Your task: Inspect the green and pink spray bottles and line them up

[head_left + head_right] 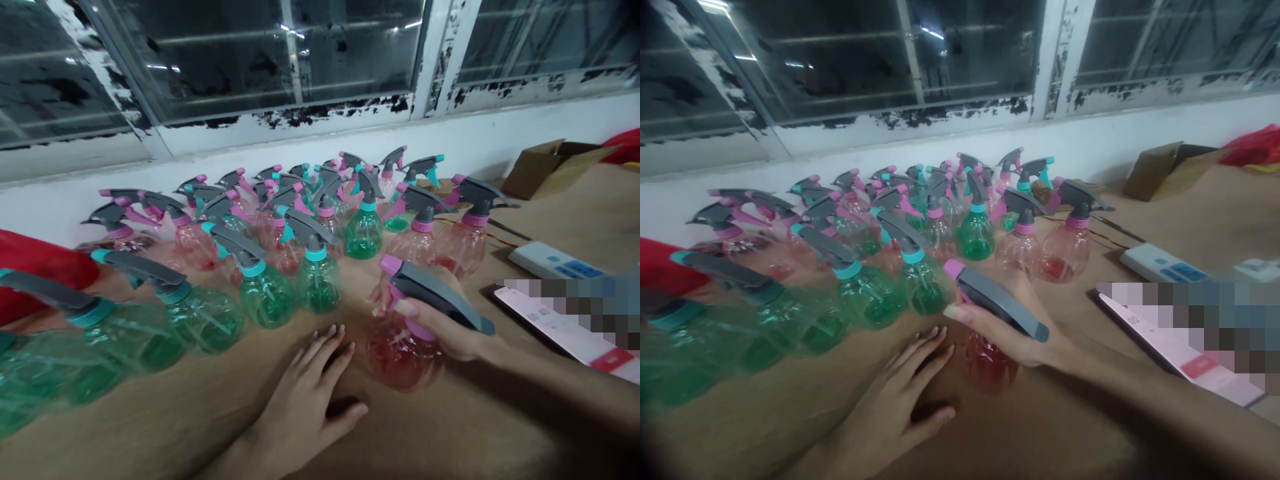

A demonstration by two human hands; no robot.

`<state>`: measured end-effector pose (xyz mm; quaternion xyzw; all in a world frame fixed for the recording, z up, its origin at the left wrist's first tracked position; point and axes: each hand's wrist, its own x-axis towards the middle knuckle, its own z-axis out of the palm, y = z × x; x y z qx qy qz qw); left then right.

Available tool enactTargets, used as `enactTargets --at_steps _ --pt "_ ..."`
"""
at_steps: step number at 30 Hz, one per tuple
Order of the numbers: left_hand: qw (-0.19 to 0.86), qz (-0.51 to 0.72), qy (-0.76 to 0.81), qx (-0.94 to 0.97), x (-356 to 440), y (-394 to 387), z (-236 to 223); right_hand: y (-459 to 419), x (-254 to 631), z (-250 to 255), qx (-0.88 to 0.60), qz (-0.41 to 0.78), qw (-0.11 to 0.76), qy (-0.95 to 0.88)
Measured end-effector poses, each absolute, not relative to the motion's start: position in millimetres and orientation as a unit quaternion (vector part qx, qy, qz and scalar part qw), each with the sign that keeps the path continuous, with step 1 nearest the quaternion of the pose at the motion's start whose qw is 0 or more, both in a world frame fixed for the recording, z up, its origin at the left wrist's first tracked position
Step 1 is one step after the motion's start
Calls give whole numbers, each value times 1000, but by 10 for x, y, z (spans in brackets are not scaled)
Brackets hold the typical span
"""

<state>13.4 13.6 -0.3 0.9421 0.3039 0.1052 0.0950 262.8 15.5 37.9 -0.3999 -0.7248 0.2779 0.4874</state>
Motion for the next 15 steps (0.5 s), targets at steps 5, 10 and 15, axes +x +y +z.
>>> enactTargets --at_steps 5,10,15 --pt "94 130 299 941 126 143 -25 126 2493 636 -401 286 481 -725" --pt "86 124 298 943 141 142 -12 134 2448 638 -375 292 536 -698" --pt "94 128 301 940 144 142 -15 113 2450 580 -391 298 537 -686"
